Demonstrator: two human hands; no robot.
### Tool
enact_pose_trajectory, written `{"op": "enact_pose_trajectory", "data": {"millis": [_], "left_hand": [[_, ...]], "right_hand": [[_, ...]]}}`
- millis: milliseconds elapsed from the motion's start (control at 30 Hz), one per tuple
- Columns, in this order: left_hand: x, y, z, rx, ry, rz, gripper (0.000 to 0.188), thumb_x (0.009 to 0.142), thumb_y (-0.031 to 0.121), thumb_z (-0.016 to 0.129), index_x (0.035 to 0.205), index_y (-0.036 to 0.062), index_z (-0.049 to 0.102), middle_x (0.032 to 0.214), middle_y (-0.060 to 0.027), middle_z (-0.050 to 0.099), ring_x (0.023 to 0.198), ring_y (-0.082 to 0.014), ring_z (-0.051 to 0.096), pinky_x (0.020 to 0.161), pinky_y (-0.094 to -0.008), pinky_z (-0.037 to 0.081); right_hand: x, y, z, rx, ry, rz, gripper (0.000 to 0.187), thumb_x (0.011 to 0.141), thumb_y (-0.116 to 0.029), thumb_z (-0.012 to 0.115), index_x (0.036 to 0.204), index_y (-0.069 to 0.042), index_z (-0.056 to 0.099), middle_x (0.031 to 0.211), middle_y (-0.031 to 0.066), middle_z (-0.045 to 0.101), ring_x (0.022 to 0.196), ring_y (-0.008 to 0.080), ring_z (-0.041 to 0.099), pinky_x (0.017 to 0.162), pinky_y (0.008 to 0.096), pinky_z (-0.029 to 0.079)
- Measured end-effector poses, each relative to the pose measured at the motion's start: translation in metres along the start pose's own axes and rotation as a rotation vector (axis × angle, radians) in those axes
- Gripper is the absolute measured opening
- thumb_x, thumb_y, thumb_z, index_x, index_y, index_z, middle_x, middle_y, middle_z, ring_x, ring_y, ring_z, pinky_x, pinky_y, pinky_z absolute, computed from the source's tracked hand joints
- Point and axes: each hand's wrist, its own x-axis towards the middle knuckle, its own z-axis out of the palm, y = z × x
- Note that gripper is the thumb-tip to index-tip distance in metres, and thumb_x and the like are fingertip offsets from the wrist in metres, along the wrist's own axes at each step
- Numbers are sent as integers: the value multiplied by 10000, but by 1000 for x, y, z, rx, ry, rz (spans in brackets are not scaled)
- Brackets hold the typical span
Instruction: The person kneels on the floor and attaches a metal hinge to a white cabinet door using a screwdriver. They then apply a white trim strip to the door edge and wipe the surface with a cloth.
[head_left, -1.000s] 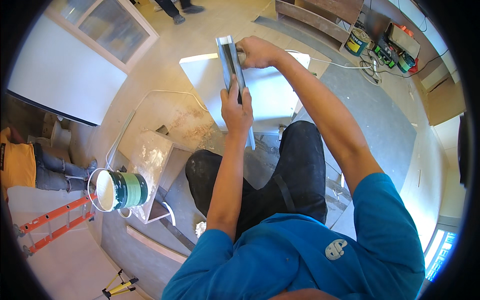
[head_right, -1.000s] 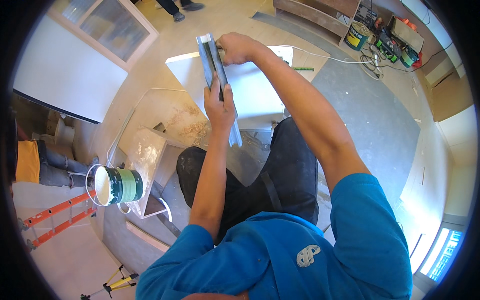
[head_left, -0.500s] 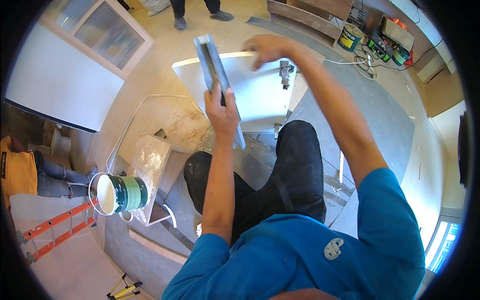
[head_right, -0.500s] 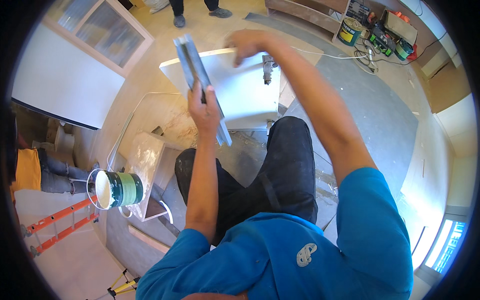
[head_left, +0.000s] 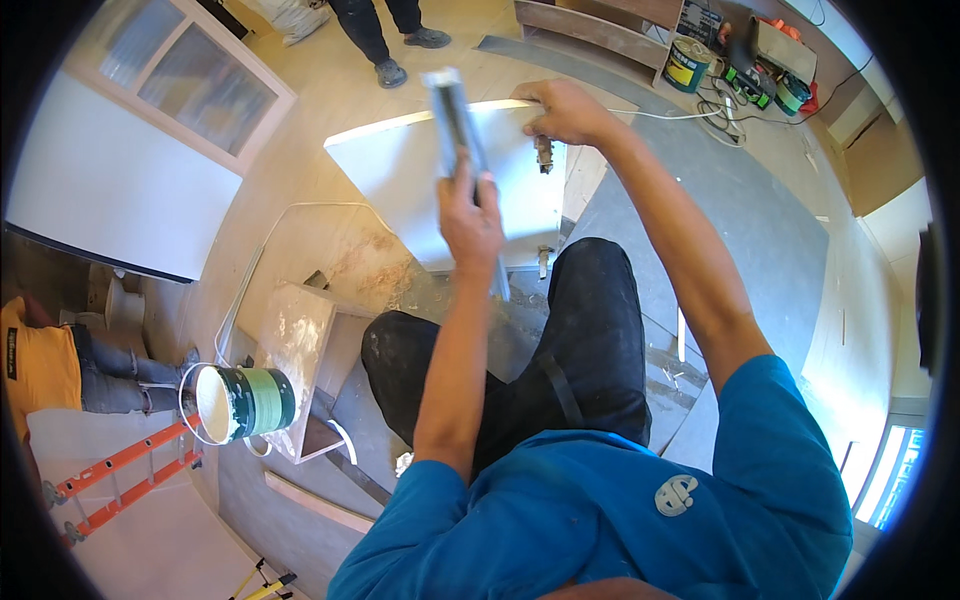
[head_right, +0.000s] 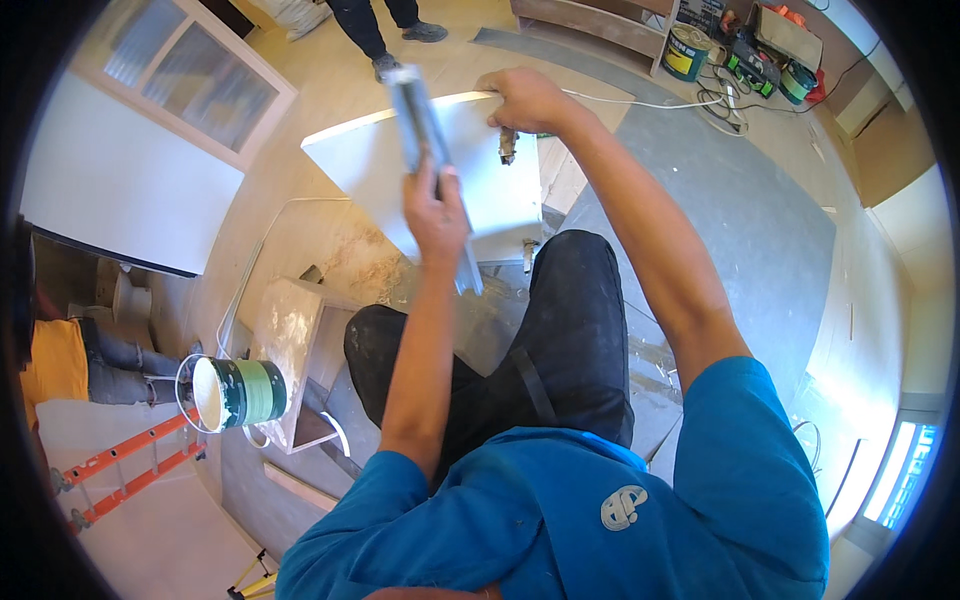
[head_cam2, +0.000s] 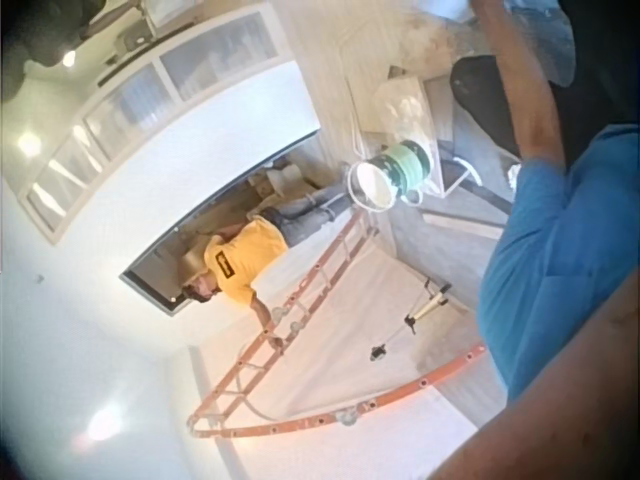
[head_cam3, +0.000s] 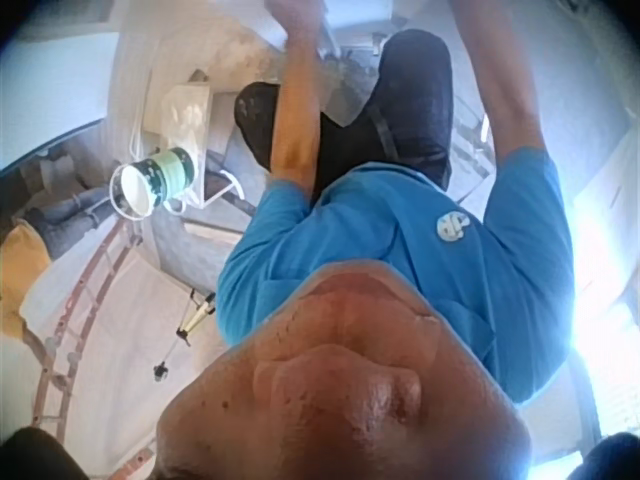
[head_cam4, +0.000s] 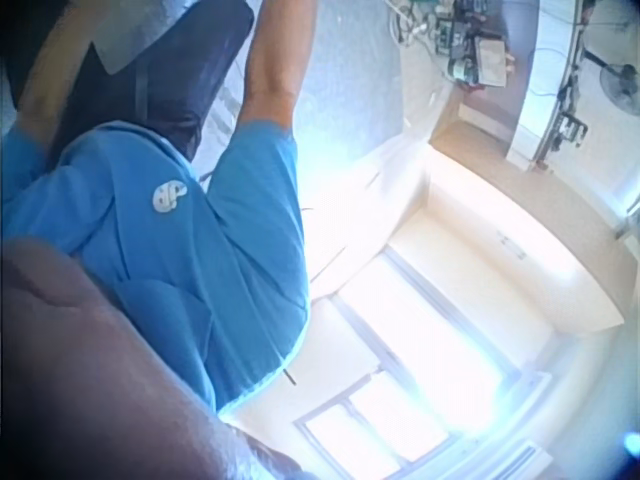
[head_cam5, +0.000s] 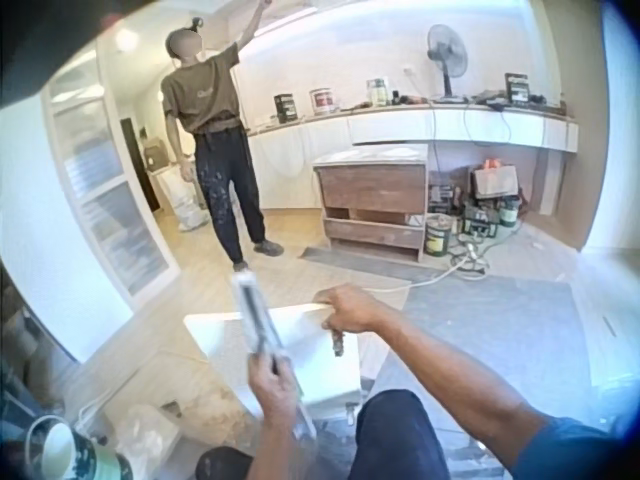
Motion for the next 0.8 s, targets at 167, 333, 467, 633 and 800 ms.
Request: {"op": "enact_pose_trajectory", "data": {"millis": [167,333,467,633,800], "left_hand": [[53,12,1,17,109,-67,551,1000,249,678,1507,52,590,954,-177,606,816,-320,650,743,-452,548],[-7,23,5,-23,-112,-91,524,1009,232,659,1488,28,597,970,-197,602,864,-362,644,794,-466,543],[70,11,4,-26,90,-15,554,1000,259,676,1506,48,589,982,-202,597,855,-367,651,782,-474,547],[-5,37,17,1,-137,-13,534,998,199,681,1487,1,593,982,-204,624,850,-309,660,771,-424,546],[50,40,9,7,-70,65,524,1022,267,659,1503,68,591,954,-206,611,821,-370,660,746,-474,542]], "right_hand": [[1,1,1,-44,20,-47,445,733,-116,817,1167,-48,749,1073,213,757,1027,413,709,906,475,546],[-4,-1,5,-47,47,-8,367,773,-65,776,1137,-41,731,928,186,761,886,349,749,808,445,565],[-1,-3,4,-65,36,-42,386,769,-98,793,1146,-35,735,971,201,765,944,367,739,840,448,562],[-3,17,13,-137,201,-163,407,753,-119,819,1138,-19,735,977,215,760,940,392,732,852,464,559],[-2,-1,-3,-59,5,-52,477,720,-138,833,1175,-32,739,1031,253,749,997,427,719,888,500,552]]}}
